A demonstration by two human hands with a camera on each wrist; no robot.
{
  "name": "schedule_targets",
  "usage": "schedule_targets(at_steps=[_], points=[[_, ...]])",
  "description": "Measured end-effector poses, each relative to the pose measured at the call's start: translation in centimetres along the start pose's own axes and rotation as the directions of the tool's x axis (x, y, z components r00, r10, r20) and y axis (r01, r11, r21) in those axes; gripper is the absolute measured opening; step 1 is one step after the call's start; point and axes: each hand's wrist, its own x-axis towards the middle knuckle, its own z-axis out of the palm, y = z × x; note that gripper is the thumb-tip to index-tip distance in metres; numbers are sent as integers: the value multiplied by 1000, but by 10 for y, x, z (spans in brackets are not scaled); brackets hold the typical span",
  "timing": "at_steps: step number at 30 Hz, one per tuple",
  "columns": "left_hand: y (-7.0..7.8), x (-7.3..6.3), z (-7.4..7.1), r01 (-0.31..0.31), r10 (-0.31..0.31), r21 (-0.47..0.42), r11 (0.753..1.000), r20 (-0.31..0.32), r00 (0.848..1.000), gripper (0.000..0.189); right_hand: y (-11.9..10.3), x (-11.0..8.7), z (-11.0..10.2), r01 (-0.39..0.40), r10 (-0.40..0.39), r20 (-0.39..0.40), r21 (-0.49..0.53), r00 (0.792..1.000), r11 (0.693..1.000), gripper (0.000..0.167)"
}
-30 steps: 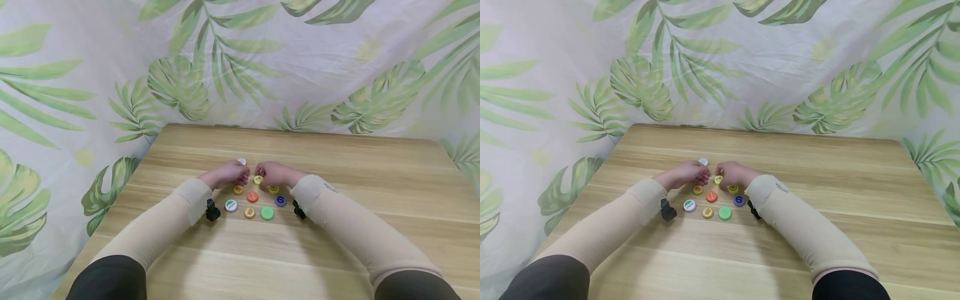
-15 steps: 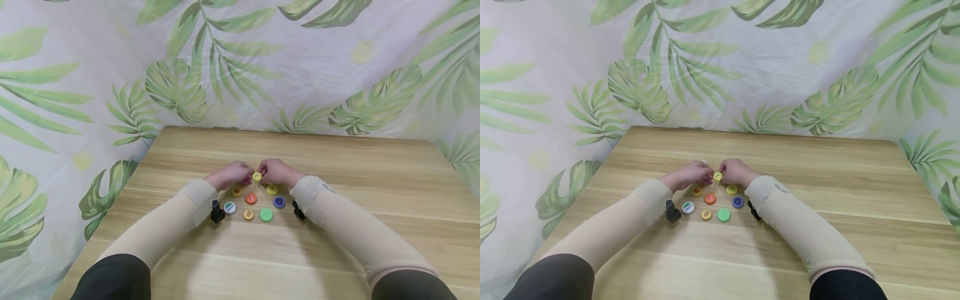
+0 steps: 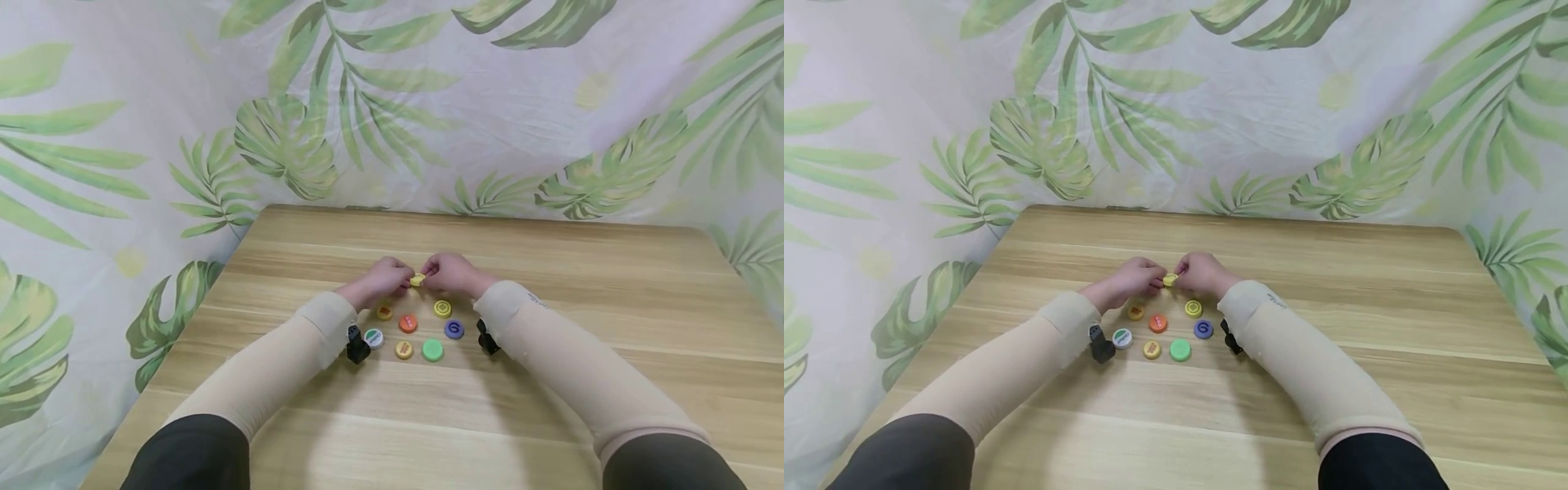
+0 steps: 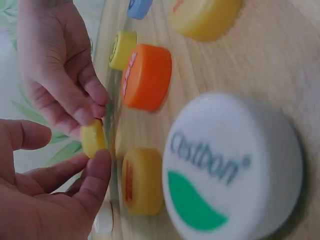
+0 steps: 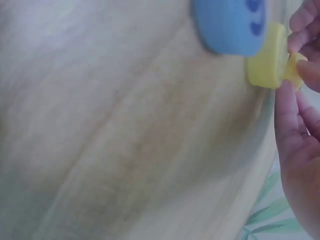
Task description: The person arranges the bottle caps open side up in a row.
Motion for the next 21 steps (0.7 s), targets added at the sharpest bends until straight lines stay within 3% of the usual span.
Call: schedule_targets(at_steps=[5, 10, 21], points=[[-3, 3, -9, -46, 43, -67, 997, -45, 998, 33, 2, 7, 1, -35, 37, -7, 197, 999, 980, 24], [-2, 6, -16, -56, 43, -166, 985, -82, 996, 35, -2, 13, 7, -88, 104, -21, 387, 994, 918, 26], [1, 4, -17, -44, 32, -202, 978, -64, 997, 41, -9, 18, 12, -92, 180, -119, 524, 976, 847, 17]])
